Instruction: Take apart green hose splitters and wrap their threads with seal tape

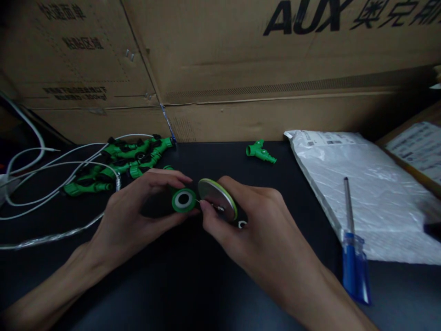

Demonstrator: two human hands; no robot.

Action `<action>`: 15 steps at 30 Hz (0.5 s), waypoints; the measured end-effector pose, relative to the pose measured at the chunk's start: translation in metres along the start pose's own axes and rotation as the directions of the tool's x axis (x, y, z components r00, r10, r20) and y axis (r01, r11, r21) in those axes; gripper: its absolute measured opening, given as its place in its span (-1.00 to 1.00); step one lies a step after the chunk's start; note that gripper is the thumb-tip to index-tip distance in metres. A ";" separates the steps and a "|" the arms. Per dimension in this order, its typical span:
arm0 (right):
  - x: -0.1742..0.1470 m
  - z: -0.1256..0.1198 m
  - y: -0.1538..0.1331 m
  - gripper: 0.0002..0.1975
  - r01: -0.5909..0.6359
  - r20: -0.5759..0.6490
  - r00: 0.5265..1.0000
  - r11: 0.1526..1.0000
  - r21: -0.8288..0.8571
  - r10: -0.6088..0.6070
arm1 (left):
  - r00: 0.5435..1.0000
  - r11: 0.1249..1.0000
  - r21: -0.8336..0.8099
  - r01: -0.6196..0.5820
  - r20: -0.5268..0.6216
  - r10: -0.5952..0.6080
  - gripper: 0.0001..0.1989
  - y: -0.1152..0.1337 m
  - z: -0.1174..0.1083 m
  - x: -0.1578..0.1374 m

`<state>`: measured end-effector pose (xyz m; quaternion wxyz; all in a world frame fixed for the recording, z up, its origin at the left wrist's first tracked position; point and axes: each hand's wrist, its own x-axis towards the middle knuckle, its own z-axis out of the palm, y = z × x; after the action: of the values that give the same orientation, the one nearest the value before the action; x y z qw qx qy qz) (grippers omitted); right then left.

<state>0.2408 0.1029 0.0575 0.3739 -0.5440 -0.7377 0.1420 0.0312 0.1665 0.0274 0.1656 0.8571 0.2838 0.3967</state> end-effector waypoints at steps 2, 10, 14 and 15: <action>0.000 0.000 -0.001 -0.90 -0.003 0.017 1.000 1.000 -0.001 0.003 | 1.000 1.000 0.011 0.023 -0.009 -0.023 -0.65 0.000 0.000 0.000; -0.002 0.002 0.000 -0.80 0.017 0.024 1.000 0.999 -0.037 -0.016 | 1.000 0.998 0.053 -0.018 0.004 0.018 -0.64 0.001 0.000 -0.002; -0.001 0.005 0.000 -0.73 0.036 0.016 0.999 0.997 -0.074 -0.035 | 0.999 0.996 0.072 -0.043 0.017 0.042 -0.62 0.002 0.000 -0.003; -0.001 0.005 0.000 -0.72 0.045 0.014 0.999 0.996 -0.080 -0.044 | 0.999 0.996 0.077 -0.046 0.019 0.045 -0.62 0.002 0.000 -0.003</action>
<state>0.2375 0.1028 0.0534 0.3500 -0.5413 -0.7570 0.1073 0.0305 0.1630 0.0266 0.1255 0.8725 0.2778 0.3818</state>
